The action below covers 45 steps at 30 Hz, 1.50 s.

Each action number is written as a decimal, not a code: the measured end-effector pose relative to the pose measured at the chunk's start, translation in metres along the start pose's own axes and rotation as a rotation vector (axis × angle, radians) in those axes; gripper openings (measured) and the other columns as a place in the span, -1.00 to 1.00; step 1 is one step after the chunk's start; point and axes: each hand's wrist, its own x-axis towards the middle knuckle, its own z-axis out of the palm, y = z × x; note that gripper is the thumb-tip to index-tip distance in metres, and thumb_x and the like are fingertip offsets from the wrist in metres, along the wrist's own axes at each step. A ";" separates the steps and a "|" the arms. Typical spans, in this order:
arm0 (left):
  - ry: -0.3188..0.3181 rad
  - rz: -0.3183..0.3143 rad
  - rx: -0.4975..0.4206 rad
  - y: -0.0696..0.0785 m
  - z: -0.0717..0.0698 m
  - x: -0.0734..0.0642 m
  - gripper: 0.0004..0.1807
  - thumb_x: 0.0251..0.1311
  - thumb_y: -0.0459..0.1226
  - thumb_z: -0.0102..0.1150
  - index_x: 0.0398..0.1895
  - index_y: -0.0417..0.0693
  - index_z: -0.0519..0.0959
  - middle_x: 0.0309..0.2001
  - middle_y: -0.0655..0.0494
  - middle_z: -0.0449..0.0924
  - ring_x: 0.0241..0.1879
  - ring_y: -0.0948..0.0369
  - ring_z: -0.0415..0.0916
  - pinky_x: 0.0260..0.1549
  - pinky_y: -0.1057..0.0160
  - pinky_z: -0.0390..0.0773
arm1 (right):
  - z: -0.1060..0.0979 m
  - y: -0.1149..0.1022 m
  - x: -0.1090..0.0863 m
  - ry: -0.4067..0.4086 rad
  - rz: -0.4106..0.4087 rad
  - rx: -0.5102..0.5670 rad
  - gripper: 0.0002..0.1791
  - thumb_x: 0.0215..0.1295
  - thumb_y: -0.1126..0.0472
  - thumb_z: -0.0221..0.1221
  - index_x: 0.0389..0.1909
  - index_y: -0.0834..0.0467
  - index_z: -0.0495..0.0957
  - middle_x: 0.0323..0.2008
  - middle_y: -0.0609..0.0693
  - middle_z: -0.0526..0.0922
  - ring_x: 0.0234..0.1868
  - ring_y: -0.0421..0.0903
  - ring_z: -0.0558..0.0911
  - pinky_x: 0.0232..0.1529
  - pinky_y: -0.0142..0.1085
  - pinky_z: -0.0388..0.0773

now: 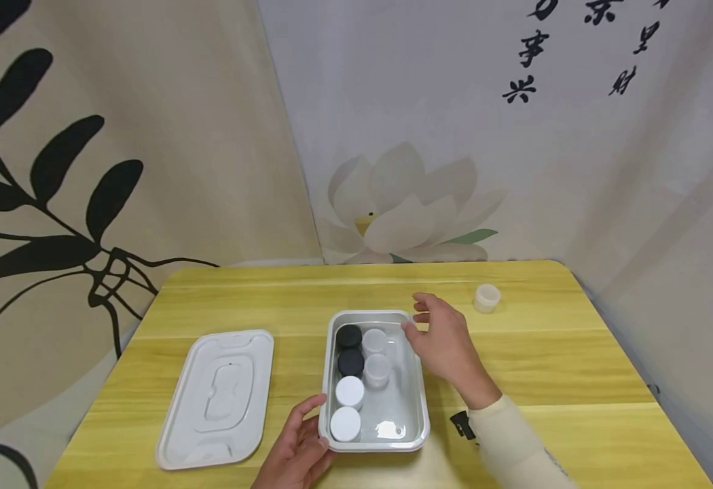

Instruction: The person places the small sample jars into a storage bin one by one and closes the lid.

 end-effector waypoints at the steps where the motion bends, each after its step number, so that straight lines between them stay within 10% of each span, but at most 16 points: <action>1: 0.003 -0.002 -0.002 0.000 0.000 0.000 -0.24 0.43 -0.46 0.04 0.64 -0.13 0.05 0.42 -0.26 0.33 0.12 0.20 0.50 -0.03 0.27 0.65 | -0.003 0.004 0.001 0.016 0.001 0.008 -0.42 0.44 0.20 0.31 0.41 0.29 0.46 0.21 0.28 0.68 0.14 0.20 0.75 0.01 0.04 0.75; 12: 0.005 0.017 0.022 -0.002 -0.002 0.001 -0.24 0.40 -0.44 0.07 0.63 -0.15 0.08 0.36 -0.24 0.40 0.14 0.18 0.53 0.02 0.24 0.67 | -0.038 0.064 0.019 0.071 0.092 0.112 -0.39 0.57 0.08 0.19 0.48 0.31 0.39 0.29 0.33 0.60 0.18 0.26 0.70 -0.07 -0.15 0.77; 21: 0.006 0.018 0.022 -0.003 -0.004 0.001 -0.23 0.40 -0.45 0.05 0.63 -0.17 0.05 0.35 -0.26 0.39 0.08 0.19 0.54 -0.09 0.30 0.67 | -0.053 0.117 0.035 0.168 0.255 0.255 -0.34 0.58 0.05 0.16 0.52 0.33 0.33 0.35 0.36 0.49 -0.25 -0.58 0.56 -0.16 -0.52 0.69; 31: 0.016 0.008 0.015 -0.004 -0.003 0.002 -0.22 0.38 -0.44 0.09 0.63 -0.15 0.06 0.31 -0.21 0.42 0.08 0.18 0.54 -0.06 0.29 0.68 | -0.046 0.161 0.048 0.272 0.427 0.275 -0.34 0.52 0.02 0.23 0.49 0.26 0.39 0.39 0.28 0.48 0.11 -0.15 0.54 -0.22 -0.59 0.64; 45: -0.004 0.025 0.022 -0.004 -0.003 0.004 -0.21 0.39 -0.41 0.11 0.63 -0.16 0.05 0.32 -0.19 0.43 0.11 0.19 0.54 -0.05 0.29 0.69 | -0.036 0.179 0.053 0.149 0.429 0.541 -0.16 0.52 0.06 0.27 0.61 0.33 0.12 0.37 0.16 0.32 -0.08 -0.36 0.57 -0.01 -0.47 0.69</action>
